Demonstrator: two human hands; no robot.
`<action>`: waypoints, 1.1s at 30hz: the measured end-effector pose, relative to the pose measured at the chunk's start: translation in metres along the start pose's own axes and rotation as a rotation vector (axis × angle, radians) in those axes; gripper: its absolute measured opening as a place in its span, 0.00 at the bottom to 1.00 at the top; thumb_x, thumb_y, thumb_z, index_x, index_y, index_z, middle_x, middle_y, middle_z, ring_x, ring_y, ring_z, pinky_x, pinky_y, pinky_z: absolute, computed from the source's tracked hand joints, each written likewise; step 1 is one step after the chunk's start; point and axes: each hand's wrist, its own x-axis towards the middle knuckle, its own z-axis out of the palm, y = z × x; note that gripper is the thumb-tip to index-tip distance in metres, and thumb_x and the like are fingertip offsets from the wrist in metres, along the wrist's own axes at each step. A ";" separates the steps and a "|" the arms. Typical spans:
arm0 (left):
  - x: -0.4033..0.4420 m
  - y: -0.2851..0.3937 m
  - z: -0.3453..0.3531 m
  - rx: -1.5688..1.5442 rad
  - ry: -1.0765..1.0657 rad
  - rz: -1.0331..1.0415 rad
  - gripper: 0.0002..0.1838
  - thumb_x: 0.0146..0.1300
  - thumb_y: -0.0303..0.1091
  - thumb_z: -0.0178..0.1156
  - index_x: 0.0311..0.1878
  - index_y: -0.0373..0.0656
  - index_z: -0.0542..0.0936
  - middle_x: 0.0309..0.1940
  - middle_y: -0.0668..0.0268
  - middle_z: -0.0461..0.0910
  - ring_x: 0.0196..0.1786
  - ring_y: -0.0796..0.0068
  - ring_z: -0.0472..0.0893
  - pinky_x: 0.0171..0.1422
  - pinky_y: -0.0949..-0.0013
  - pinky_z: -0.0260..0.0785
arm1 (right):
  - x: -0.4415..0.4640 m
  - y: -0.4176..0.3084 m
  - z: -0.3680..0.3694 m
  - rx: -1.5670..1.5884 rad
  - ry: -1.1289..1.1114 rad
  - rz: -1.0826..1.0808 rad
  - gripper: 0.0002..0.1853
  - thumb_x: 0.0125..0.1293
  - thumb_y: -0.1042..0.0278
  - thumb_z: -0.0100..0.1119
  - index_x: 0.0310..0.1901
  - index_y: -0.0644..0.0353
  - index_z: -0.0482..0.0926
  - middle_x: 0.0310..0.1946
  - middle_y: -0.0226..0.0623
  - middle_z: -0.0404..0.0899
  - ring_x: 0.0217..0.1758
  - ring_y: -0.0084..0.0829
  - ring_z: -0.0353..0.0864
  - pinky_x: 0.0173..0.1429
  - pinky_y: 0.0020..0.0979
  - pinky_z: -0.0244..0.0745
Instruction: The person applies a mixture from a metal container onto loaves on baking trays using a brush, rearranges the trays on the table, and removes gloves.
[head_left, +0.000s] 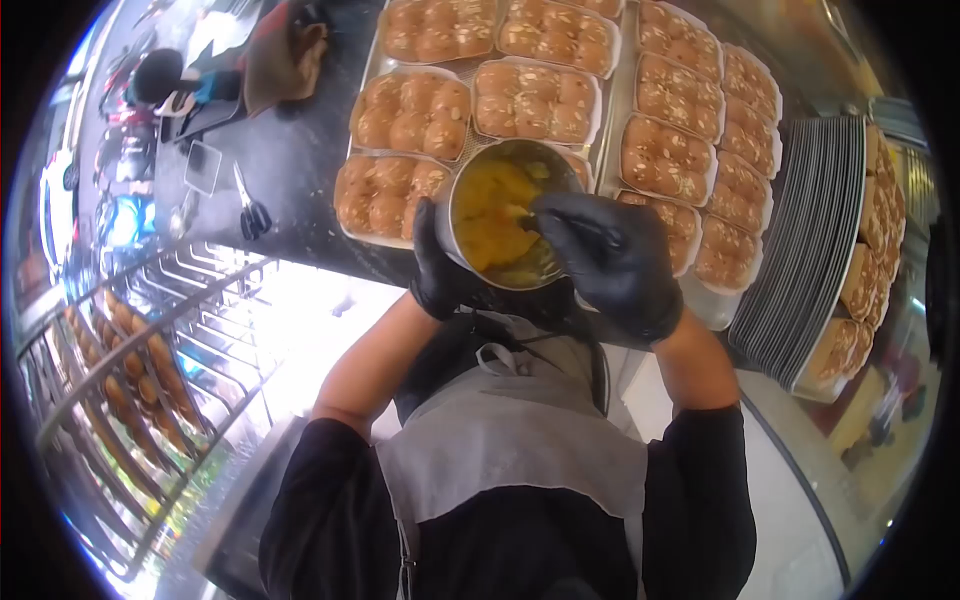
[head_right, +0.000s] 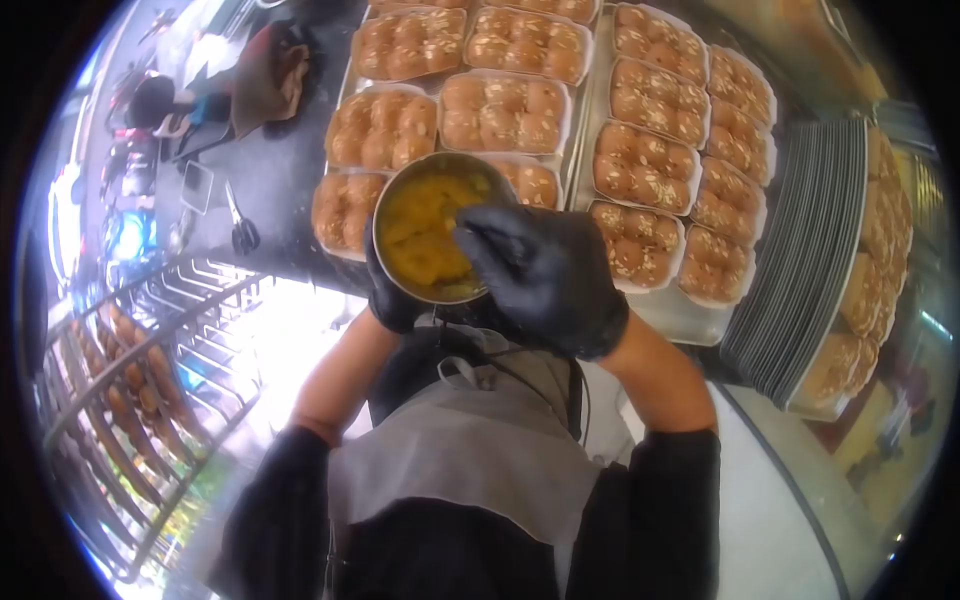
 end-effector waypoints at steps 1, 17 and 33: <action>0.000 0.003 0.014 0.531 0.133 0.041 0.52 0.64 0.78 0.31 0.76 0.40 0.58 0.71 0.50 0.65 0.71 0.49 0.67 0.76 0.50 0.58 | -0.003 0.000 -0.001 0.106 0.038 0.001 0.10 0.74 0.69 0.56 0.47 0.65 0.82 0.39 0.40 0.88 0.38 0.22 0.88 0.40 0.22 0.80; -0.040 0.204 -0.027 -0.047 0.734 0.663 0.38 0.69 0.54 0.52 0.72 0.37 0.60 0.70 0.52 0.64 0.73 0.55 0.63 0.79 0.41 0.48 | 0.150 0.129 0.035 0.212 0.560 0.202 0.14 0.70 0.61 0.60 0.42 0.66 0.83 0.28 0.32 0.85 0.26 0.18 0.79 0.28 0.20 0.71; 0.002 0.287 -0.079 -0.100 -0.160 0.113 0.36 0.67 0.51 0.55 0.71 0.39 0.62 0.67 0.51 0.68 0.67 0.48 0.68 0.70 0.47 0.62 | 0.159 0.151 0.082 -0.385 0.625 0.091 0.10 0.67 0.60 0.63 0.40 0.57 0.85 0.30 0.37 0.87 0.30 0.29 0.86 0.36 0.32 0.79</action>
